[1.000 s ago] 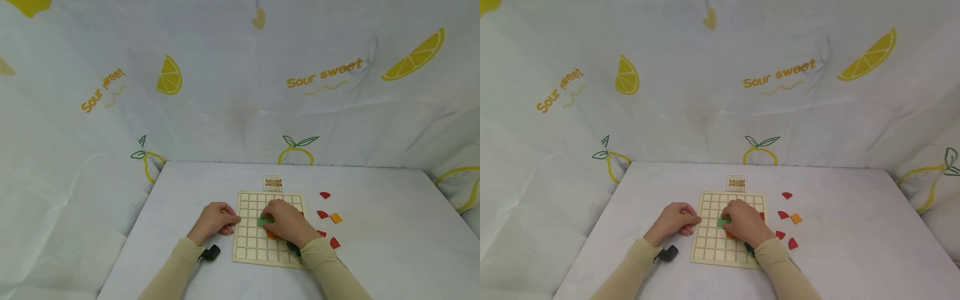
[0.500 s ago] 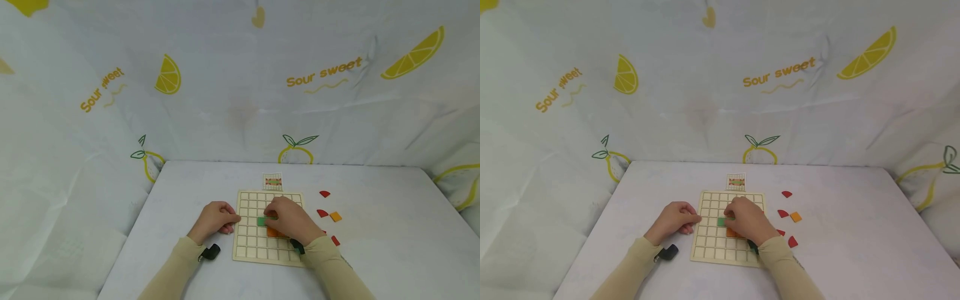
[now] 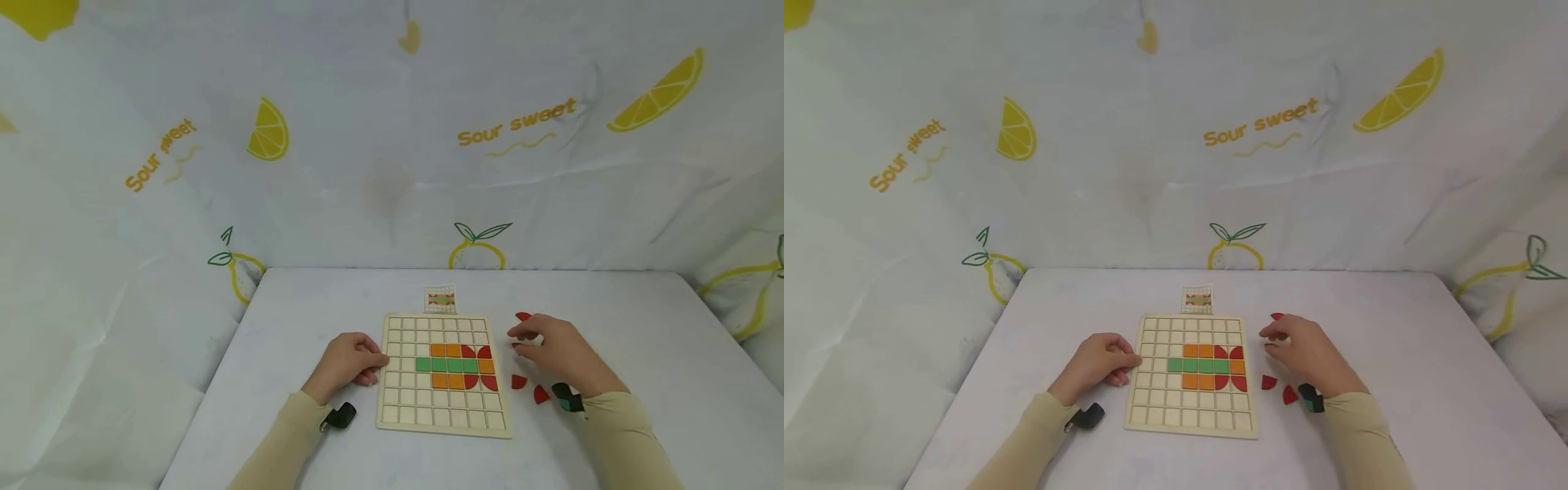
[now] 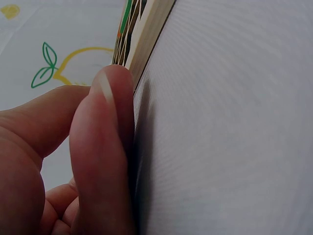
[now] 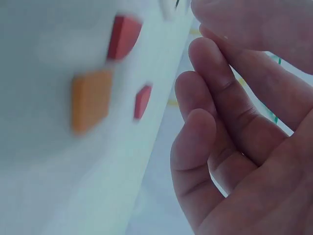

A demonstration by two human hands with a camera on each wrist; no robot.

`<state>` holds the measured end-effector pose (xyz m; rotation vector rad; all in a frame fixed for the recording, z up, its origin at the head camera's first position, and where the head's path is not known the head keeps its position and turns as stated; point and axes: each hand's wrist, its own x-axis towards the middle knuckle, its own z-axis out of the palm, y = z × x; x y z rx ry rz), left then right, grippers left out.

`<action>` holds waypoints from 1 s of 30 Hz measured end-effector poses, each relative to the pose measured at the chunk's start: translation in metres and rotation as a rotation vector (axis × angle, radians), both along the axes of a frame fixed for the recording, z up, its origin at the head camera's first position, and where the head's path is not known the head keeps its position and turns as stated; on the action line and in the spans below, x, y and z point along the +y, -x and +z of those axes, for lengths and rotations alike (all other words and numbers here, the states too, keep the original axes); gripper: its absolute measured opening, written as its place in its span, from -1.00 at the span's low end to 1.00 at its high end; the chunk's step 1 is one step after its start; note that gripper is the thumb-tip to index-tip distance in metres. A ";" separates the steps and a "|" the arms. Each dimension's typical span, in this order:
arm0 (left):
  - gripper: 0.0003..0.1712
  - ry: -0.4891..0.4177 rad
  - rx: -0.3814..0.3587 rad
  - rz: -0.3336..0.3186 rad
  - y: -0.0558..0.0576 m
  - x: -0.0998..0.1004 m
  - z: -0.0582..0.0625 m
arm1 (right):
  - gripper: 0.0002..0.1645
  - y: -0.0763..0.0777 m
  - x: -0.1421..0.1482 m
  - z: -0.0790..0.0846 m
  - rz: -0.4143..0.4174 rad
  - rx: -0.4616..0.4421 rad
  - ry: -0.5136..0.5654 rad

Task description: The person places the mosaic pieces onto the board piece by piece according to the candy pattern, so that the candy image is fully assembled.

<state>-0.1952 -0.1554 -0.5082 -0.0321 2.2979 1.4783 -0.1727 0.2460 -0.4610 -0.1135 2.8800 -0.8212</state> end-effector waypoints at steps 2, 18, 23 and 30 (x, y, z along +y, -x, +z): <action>-0.69 0.003 0.000 0.000 0.000 -0.001 -0.001 | -0.66 -0.002 0.015 -0.001 -0.015 -0.002 -0.008; -0.69 -0.011 -0.003 0.001 -0.001 -0.002 -0.001 | -0.60 -0.007 0.052 -0.010 -0.042 -0.022 -0.014; -0.70 -0.013 -0.010 0.001 0.000 -0.002 -0.001 | -0.58 -0.005 0.054 -0.016 -0.047 -0.053 -0.021; -0.69 0.013 -0.001 -0.009 0.002 -0.001 -0.002 | -0.60 -0.006 0.056 -0.018 -0.036 -0.053 -0.014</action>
